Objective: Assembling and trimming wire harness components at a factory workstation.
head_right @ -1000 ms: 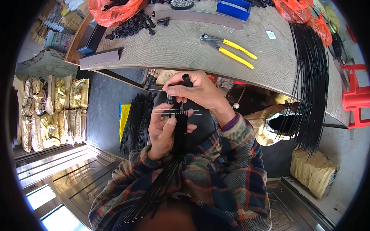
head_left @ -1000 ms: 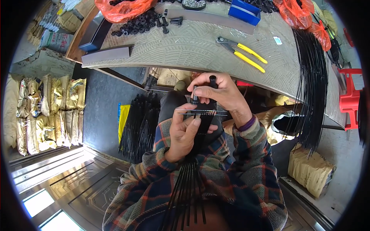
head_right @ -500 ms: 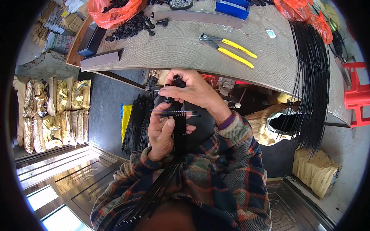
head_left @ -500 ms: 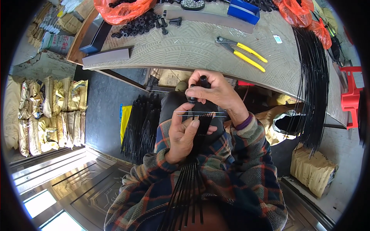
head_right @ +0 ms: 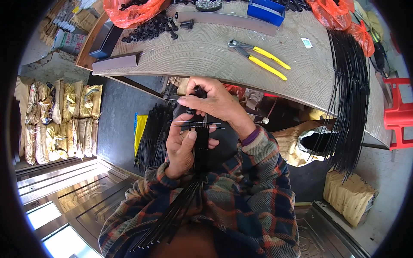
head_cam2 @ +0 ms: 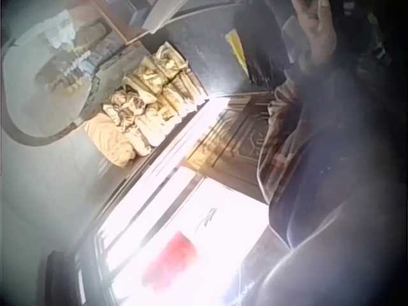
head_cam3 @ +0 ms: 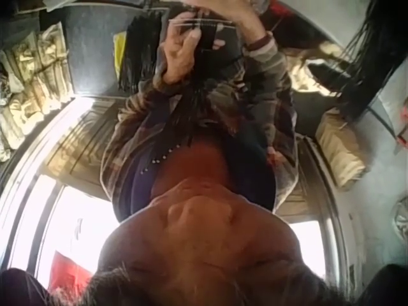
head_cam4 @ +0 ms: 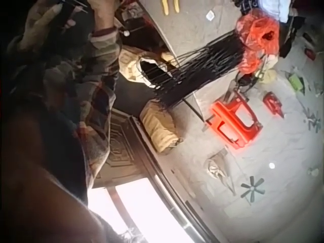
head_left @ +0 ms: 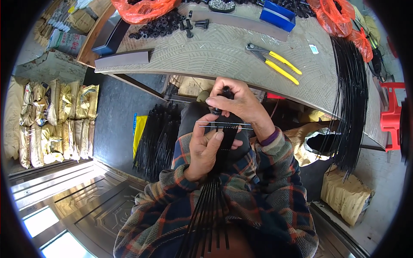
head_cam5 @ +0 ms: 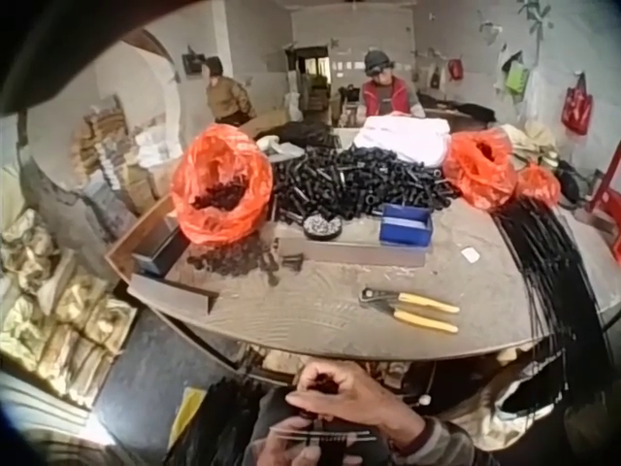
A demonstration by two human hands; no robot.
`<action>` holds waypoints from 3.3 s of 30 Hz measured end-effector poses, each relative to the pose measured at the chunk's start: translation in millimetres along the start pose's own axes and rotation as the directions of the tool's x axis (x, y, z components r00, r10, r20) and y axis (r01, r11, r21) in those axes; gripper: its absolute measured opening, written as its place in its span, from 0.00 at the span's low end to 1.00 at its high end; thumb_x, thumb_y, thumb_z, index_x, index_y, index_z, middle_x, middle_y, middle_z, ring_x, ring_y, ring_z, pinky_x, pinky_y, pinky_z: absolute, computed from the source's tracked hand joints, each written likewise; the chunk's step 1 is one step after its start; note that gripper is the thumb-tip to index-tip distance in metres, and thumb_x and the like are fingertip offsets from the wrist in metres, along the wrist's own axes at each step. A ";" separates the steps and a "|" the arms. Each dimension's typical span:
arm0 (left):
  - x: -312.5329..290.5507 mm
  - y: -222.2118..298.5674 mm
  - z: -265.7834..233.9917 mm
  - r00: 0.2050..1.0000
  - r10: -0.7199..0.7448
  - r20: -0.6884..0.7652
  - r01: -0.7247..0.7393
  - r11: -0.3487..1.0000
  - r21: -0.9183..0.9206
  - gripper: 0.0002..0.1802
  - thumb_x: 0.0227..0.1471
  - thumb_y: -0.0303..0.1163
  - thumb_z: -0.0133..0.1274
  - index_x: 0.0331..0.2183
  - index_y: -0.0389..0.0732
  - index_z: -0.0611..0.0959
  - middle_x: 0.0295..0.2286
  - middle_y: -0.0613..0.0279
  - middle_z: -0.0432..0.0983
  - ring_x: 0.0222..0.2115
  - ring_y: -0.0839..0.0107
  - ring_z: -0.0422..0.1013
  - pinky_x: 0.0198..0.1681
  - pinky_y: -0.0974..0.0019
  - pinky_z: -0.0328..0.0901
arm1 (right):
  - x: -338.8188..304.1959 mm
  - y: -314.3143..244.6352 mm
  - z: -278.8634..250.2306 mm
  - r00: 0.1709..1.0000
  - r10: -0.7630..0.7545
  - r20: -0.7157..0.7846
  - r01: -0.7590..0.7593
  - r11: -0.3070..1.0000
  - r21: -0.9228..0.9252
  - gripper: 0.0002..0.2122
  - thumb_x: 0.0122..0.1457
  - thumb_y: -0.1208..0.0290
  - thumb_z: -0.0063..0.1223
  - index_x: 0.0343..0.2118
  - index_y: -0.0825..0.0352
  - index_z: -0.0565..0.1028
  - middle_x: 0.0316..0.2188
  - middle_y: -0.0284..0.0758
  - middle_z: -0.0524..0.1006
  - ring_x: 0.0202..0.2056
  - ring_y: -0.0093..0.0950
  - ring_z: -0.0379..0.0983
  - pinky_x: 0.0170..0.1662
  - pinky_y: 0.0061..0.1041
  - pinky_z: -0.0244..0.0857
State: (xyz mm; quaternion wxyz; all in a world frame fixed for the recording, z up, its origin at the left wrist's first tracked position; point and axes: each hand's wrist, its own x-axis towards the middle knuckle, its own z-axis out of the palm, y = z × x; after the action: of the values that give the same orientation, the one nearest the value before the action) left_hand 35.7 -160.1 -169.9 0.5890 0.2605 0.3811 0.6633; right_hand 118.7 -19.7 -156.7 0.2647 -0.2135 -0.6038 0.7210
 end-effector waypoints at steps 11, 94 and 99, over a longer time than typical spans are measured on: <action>4.9 1.5 -4.7 1.000 0.012 0.019 -0.011 0.999 -0.030 0.10 0.56 0.25 0.38 0.39 0.39 0.55 0.36 0.36 0.70 0.30 0.59 0.74 0.33 0.66 0.70 | 1.8 -3.0 4.6 0.986 -0.130 0.109 0.145 0.979 -0.143 0.08 0.47 0.75 0.58 0.20 0.66 0.68 0.21 0.26 0.69 0.23 0.12 0.63 0.25 0.13 0.56; 20.4 49.2 -68.2 0.995 -0.096 -0.037 0.100 0.985 0.138 0.11 0.46 0.25 0.56 0.34 0.34 0.77 0.27 0.68 0.73 0.26 0.84 0.67 0.30 0.80 0.62 | -43.2 21.5 84.9 0.893 -0.028 -0.450 0.055 0.997 0.046 0.08 0.49 0.78 0.56 0.31 0.69 0.69 0.27 0.27 0.71 0.27 0.13 0.65 0.30 0.12 0.59; 19.5 49.1 -70.6 0.992 -0.126 -0.002 0.126 0.988 0.088 0.12 0.46 0.26 0.56 0.35 0.34 0.76 0.27 0.68 0.73 0.26 0.85 0.65 0.30 0.80 0.61 | -45.9 22.5 73.9 0.949 -0.101 -0.299 0.063 0.989 -0.135 0.07 0.50 0.75 0.55 0.28 0.73 0.72 0.24 0.31 0.71 0.27 0.16 0.65 0.29 0.16 0.58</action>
State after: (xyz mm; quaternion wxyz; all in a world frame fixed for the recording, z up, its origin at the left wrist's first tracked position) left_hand -52.4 -155.9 -172.5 0.6183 0.2626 0.4247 0.6069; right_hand 104.8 -108.0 -166.1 0.3709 -0.3131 -0.6075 0.6288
